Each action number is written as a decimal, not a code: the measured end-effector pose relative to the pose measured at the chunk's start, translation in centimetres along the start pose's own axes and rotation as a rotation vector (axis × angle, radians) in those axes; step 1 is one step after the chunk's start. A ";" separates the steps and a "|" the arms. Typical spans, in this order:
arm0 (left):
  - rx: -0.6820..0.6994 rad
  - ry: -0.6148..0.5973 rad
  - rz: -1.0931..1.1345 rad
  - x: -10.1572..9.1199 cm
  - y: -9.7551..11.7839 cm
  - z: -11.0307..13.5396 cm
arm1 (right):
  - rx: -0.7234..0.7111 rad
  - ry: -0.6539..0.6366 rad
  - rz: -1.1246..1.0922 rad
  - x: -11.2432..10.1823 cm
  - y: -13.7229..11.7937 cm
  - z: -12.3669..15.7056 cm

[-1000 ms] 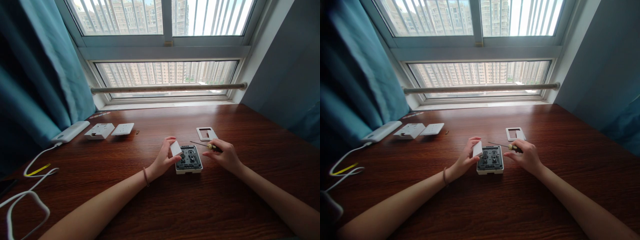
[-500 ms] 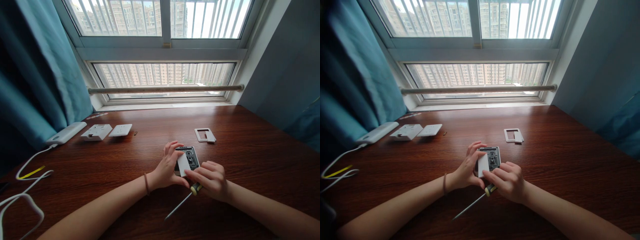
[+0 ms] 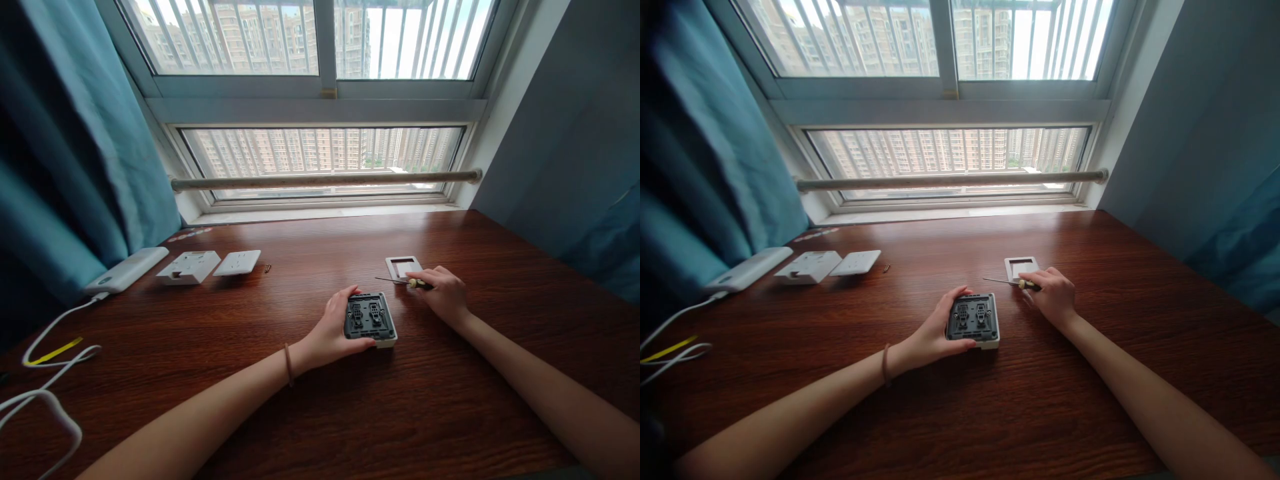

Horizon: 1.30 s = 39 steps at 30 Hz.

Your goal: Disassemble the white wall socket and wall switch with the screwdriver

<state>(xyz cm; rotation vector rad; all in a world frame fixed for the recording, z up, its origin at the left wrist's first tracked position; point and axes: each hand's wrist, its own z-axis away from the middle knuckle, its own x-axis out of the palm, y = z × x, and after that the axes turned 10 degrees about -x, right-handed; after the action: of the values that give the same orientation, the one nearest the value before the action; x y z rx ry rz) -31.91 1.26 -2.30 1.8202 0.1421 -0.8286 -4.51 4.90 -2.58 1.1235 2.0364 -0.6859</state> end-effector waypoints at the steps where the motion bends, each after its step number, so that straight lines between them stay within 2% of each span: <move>1: -0.012 -0.009 0.011 0.0 0.0 0.0 | 0.006 -0.017 0.023 0.2 0.2 -0.1; 6: -0.034 -0.025 0.041 0.0 0.3 0.0 | 0.011 -0.089 0.073 0.7 0.3 -0.3; 12: -0.034 -0.042 0.050 0.0 0.3 0.0 | 0.043 -0.107 0.109 1.2 0.7 -0.4; 15: -0.034 -0.047 0.058 0.2 0.1 0.1 | 0.039 -0.093 0.111 1.2 0.8 -0.5; 19: -0.032 -0.029 0.091 0.3 0.0 0.1 | 0.047 -0.012 0.025 0.5 0.2 -0.4; 22: -0.023 -0.025 0.096 0.2 0.1 0.2 | 0.188 0.002 -0.281 -0.2 -1.6 -0.2; 26: 0.007 0.007 0.071 -0.1 0.6 0.2 | 0.404 -0.128 -1.029 -1.0 -5.4 -0.1; 29: 0.064 0.091 0.033 -0.3 0.9 0.2 | 0.463 -0.104 -1.487 -1.6 -7.5 -0.1; 31: 0.112 0.164 -0.012 -0.5 0.9 0.3 | 0.471 -0.084 -1.615 -2.2 -8.0 -0.3; 33: 0.183 0.254 -0.093 -0.7 1.0 0.3 | 0.497 -0.108 -1.651 -3.0 -8.3 -0.7; 36: 0.331 0.357 -0.283 -1.6 1.5 0.5 | 0.531 -0.233 -1.652 -4.2 -9.2 -1.3; 39: 0.464 0.262 -0.411 -2.7 2.5 0.9 | 0.537 -0.381 -1.672 -5.2 -11.6 -2.0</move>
<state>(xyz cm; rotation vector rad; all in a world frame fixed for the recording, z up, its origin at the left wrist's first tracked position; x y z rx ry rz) -33.17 0.22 1.07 2.3815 0.5447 -0.9572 -13.25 -1.80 3.99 -0.8022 2.0816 -2.0533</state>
